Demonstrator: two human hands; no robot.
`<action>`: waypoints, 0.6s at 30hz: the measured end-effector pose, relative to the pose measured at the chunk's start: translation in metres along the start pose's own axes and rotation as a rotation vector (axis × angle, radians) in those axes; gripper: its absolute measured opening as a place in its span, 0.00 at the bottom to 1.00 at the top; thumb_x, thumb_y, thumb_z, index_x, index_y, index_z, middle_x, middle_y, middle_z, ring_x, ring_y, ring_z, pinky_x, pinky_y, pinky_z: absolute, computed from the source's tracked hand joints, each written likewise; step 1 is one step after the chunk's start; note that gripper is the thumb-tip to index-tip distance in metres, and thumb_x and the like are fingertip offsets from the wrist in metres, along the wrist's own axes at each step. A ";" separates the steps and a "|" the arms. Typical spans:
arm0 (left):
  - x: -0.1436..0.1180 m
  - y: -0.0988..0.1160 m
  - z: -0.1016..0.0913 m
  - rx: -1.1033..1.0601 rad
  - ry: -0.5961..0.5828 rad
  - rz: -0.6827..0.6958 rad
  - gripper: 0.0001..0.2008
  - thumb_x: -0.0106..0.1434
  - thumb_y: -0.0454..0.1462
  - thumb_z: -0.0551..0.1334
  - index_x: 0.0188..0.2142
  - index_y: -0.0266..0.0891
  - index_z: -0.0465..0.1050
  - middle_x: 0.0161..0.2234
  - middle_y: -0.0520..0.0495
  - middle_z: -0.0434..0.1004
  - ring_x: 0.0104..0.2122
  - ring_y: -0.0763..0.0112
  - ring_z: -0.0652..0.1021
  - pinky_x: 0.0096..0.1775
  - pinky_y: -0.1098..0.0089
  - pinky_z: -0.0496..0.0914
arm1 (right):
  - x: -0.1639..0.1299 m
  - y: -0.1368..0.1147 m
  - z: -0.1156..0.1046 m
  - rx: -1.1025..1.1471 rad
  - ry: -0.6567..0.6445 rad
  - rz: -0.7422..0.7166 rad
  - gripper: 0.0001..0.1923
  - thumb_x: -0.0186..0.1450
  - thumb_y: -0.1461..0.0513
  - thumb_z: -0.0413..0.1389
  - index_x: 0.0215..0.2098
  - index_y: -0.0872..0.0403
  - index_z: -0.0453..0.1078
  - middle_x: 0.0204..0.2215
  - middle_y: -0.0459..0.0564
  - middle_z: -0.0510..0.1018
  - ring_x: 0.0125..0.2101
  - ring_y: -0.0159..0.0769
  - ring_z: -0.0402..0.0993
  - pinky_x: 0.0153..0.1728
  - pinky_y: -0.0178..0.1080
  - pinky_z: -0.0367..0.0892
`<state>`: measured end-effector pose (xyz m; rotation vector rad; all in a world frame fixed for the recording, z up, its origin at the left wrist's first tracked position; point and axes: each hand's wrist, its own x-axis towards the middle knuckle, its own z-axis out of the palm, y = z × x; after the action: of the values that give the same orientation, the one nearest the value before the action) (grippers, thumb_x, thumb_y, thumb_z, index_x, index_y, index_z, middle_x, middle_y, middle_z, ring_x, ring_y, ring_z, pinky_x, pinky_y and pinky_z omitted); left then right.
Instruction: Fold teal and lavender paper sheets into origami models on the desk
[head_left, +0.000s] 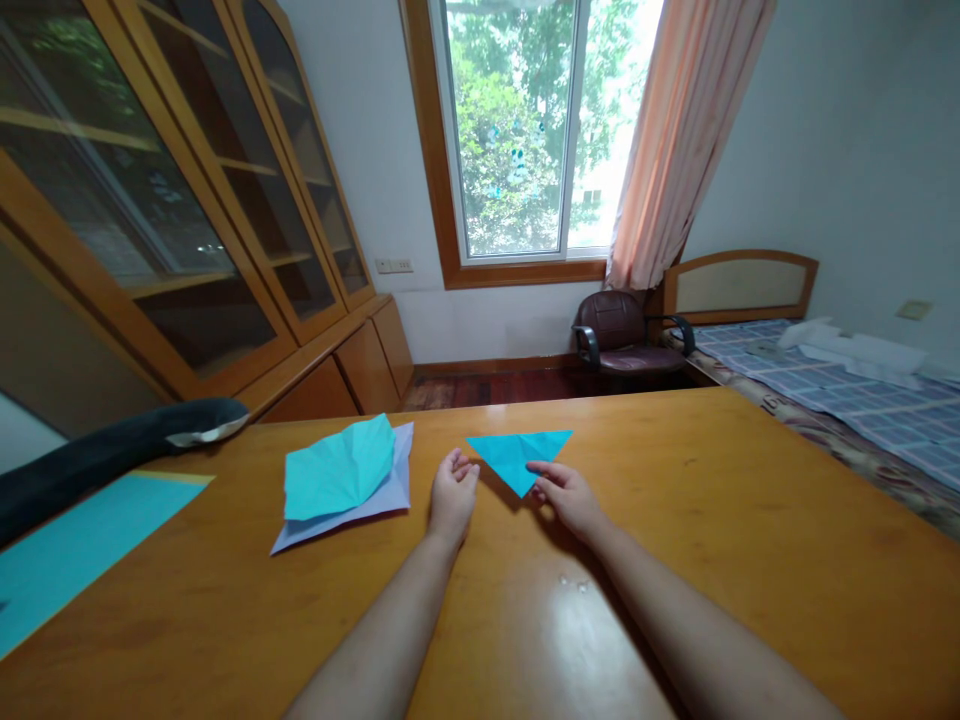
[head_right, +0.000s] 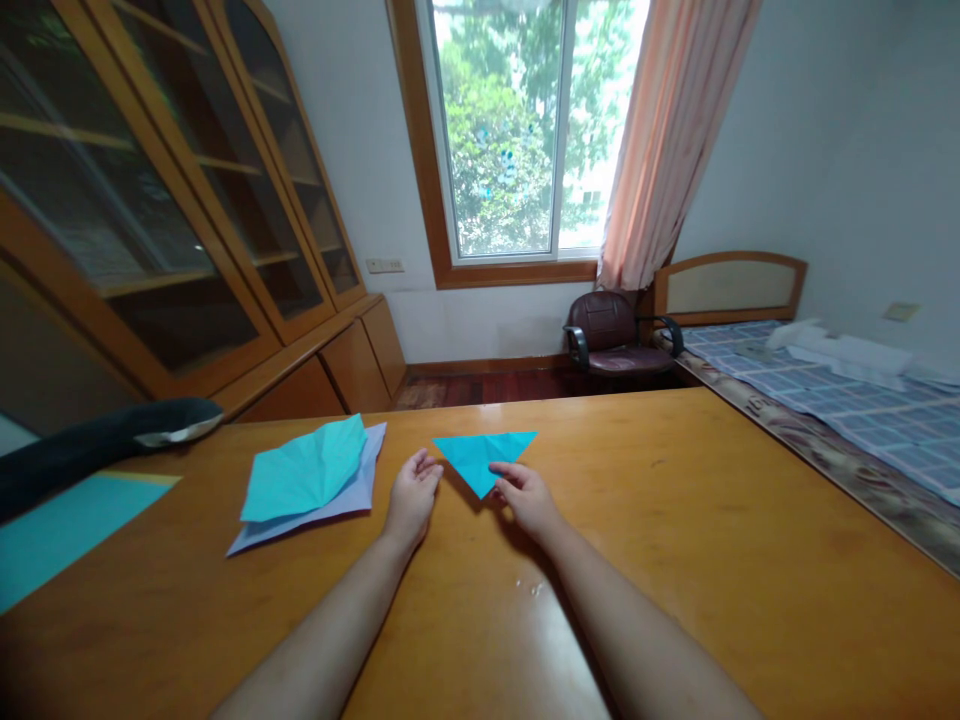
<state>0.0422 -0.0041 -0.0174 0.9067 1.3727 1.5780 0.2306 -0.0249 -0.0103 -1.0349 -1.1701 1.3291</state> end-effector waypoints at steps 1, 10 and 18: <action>0.002 -0.001 -0.001 -0.007 -0.014 -0.009 0.22 0.52 0.35 0.68 0.47 0.33 0.69 0.39 0.42 0.75 0.35 0.71 0.77 0.40 0.71 0.71 | 0.000 0.000 0.000 0.005 0.005 0.001 0.19 0.51 0.58 0.60 0.41 0.56 0.75 0.22 0.46 0.76 0.23 0.30 0.70 0.28 0.35 0.65; -0.004 0.007 0.002 -0.058 -0.102 -0.090 0.24 0.45 0.46 0.71 0.37 0.30 0.73 0.25 0.48 0.74 0.23 0.76 0.73 0.26 0.75 0.68 | -0.001 0.001 0.002 -0.002 -0.056 0.016 0.21 0.51 0.57 0.62 0.41 0.56 0.75 0.23 0.48 0.78 0.24 0.32 0.72 0.27 0.35 0.65; -0.011 0.015 0.002 0.040 -0.237 -0.044 0.21 0.46 0.50 0.68 0.23 0.34 0.69 0.16 0.56 0.66 0.17 0.79 0.66 0.20 0.77 0.58 | -0.003 0.000 0.003 -0.006 -0.075 0.013 0.20 0.50 0.57 0.62 0.41 0.56 0.75 0.23 0.48 0.78 0.24 0.31 0.72 0.28 0.35 0.65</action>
<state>0.0467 -0.0140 -0.0025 1.0449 1.2510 1.3662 0.2276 -0.0278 -0.0095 -1.0056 -1.2258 1.3853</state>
